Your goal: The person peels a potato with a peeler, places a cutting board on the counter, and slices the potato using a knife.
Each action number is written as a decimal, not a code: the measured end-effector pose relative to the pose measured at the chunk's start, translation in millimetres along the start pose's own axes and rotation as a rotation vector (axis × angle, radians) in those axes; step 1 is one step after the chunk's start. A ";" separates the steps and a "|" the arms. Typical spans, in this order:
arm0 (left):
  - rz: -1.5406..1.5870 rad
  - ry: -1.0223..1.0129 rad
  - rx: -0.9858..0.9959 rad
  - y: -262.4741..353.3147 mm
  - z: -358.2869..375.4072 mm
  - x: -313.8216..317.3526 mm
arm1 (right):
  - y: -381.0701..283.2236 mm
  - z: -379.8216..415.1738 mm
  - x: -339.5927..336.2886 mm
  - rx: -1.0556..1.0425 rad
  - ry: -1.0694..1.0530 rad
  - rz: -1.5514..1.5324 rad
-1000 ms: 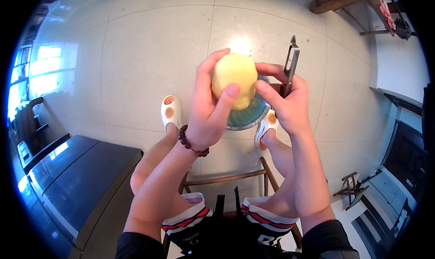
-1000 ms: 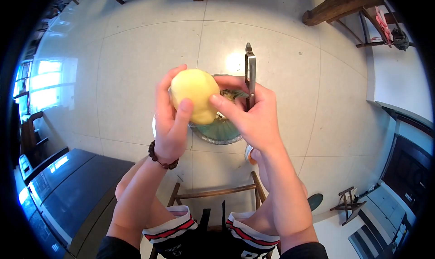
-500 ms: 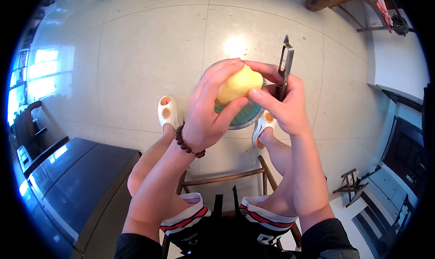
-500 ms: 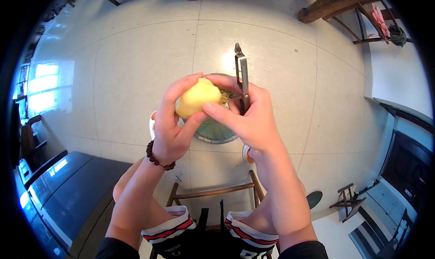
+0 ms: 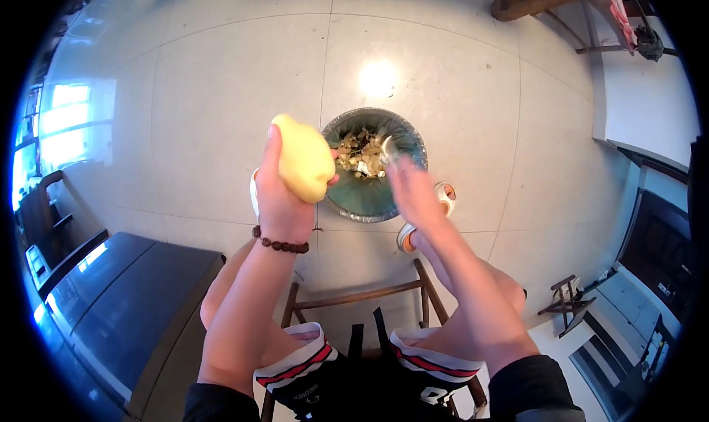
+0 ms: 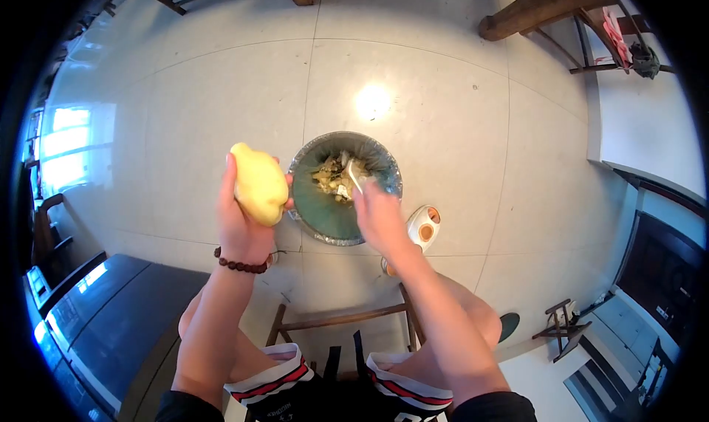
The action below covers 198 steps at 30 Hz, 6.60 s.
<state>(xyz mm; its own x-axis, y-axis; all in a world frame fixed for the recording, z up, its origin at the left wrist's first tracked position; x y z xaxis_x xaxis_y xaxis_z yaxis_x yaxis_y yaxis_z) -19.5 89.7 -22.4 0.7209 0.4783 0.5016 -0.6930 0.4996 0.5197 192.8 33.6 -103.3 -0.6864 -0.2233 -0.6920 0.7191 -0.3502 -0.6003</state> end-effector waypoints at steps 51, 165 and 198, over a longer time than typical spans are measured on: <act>-0.405 -0.951 -1.079 -297.6 628.3 884.5 | 56.2 525.0 -957.5 0.043 0.819 -1.195; -0.650 -0.131 0.242 -1739.7 -209.0 2908.3 | 1832.1 -627.4 -2903.4 0.108 0.213 -0.714; -0.744 0.258 0.574 -1743.5 -299.0 3070.2 | 1810.8 -1122.8 -2945.3 -0.503 0.129 -0.131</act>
<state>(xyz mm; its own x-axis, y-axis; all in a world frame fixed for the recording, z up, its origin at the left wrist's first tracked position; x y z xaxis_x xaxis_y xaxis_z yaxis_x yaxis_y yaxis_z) 3402.8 903.0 404.5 0.9059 0.3601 -0.2228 0.0936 0.3428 0.9347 3638.2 1078.5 397.9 -0.7780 -0.0818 -0.6229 0.6130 0.1188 -0.7811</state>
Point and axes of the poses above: each hand's wrist, its own z-axis away from the middle knuckle, its own x-axis out of the palm, y = z × x, the point moved 6 cm from there along -z, towards the middle knuckle, and after that the axes turned 8 degrees about z, right-handed, at the moved point
